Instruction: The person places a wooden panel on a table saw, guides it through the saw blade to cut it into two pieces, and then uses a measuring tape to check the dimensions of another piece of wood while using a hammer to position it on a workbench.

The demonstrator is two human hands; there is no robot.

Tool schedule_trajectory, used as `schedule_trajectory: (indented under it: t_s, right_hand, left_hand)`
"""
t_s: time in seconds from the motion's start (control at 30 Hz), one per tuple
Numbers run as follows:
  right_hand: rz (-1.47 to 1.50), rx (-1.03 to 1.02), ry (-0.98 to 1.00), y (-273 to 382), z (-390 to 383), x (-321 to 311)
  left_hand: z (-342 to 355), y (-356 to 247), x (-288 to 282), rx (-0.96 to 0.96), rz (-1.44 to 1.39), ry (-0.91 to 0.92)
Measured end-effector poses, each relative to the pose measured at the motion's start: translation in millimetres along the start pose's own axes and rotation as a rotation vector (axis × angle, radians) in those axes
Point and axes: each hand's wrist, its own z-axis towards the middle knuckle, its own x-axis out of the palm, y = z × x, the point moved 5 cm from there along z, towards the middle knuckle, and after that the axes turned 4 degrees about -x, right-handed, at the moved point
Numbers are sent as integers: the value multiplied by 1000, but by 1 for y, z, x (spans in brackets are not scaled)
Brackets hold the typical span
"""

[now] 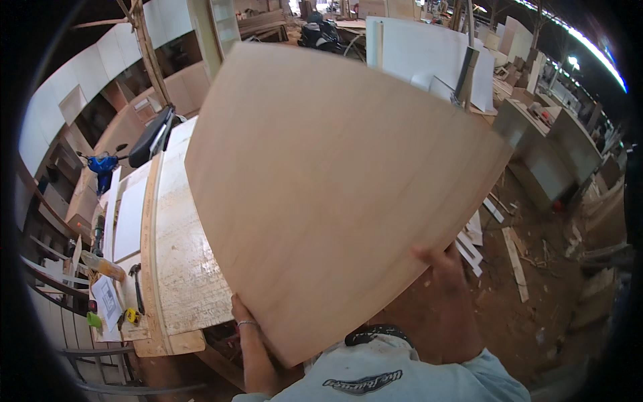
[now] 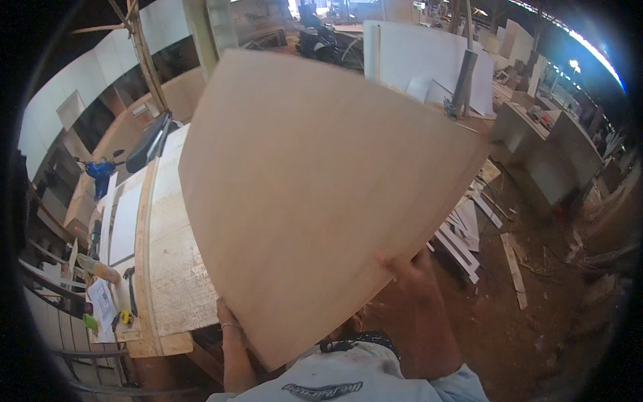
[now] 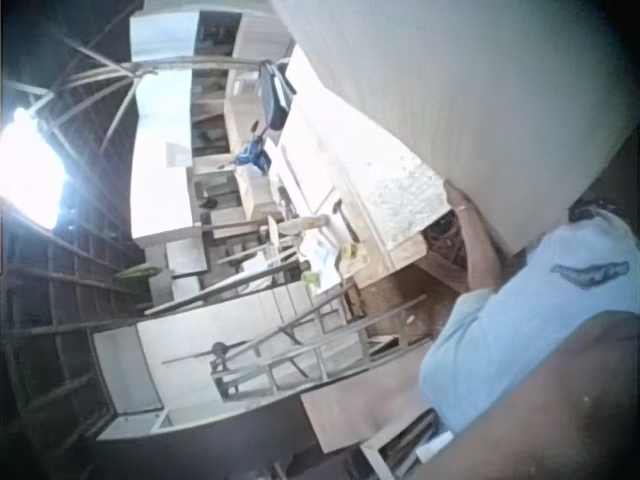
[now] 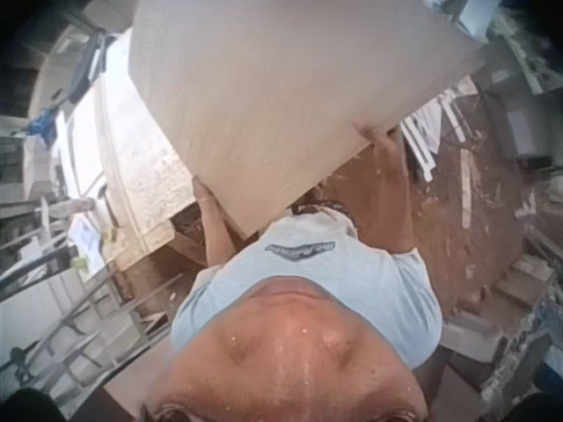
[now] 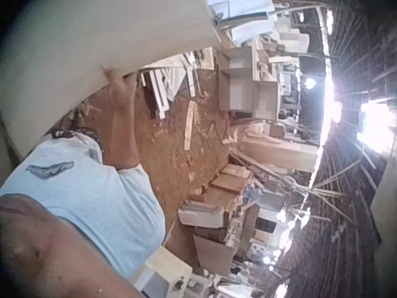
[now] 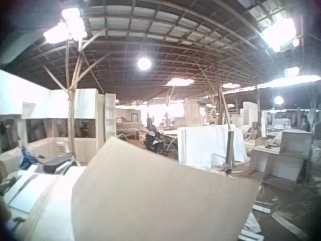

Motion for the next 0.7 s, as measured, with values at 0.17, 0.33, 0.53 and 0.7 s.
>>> schedule_trajectory:
  t_s: [0.17,0.33,0.53,0.7]
  right_hand:
    - [19,-128,-41,42,-19,-43]
    - [340,-49,-305,-23,-35,-125]
    - [620,67,-715,-170,-35,-259]
    - [756,119,-792,-190,-43,-323]
  left_hand:
    - [-40,13,42,15,-83,44]
    - [-34,-37,36,140,18,25]
    - [-72,-97,110,633,345,-90]
    - [-115,-58,193,549,781,-123]
